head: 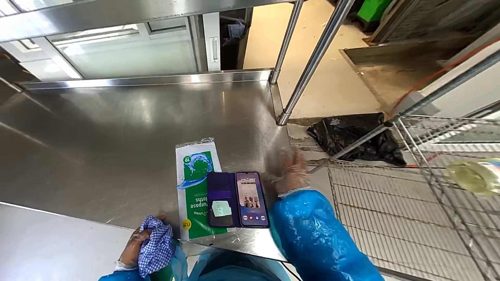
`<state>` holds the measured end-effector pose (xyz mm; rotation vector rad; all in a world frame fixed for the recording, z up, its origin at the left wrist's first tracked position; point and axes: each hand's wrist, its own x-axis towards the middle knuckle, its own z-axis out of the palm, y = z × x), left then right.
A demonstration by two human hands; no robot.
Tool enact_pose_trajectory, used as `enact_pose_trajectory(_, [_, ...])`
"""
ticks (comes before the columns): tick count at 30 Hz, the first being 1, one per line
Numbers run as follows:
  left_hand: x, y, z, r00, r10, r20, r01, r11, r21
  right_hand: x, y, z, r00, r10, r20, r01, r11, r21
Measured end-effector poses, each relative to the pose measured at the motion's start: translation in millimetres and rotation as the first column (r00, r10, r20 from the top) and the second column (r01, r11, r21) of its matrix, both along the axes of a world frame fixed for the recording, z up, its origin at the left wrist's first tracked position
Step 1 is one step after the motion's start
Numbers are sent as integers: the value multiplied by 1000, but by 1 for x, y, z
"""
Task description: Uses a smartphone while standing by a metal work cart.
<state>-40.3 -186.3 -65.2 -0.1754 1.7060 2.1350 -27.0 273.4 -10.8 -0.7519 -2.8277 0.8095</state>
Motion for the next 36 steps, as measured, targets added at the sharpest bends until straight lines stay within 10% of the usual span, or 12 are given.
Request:
enact_pose_trajectory(3, [1,0,1,1000,1,-6,-1,1000,4,2,-2,-4,973,-5,-230,-8,999,-54])
enact_pose_trajectory(10, [2,3,5,1000,14,-25,-14,1000,-7,-3,-17,3,929,186,319,-177,983,-58])
enact_pose_trajectory(15, [0,-5,-3,998,-50,-32,50,999,8,0,-5,-5,946,-22,-324,3,998,-60])
enact_pose_trajectory(22, [8,12,25,999,42,-30,-43,998,-44,-5,-20,8,895,231,381,-218,973,-79])
enact_pose_trajectory(28, [11,9,19,998,59,-32,-61,997,-56,-1,-2,-5,952,-35,-305,18,998,-57])
enact_pose_trajectory(34, [9,11,24,998,68,-3,-68,996,-51,-2,-21,13,918,226,327,-215,974,-69])
enact_pose_trajectory(36, [8,10,22,998,58,-7,-58,997,-59,-5,-15,5,949,167,266,-153,985,-75])
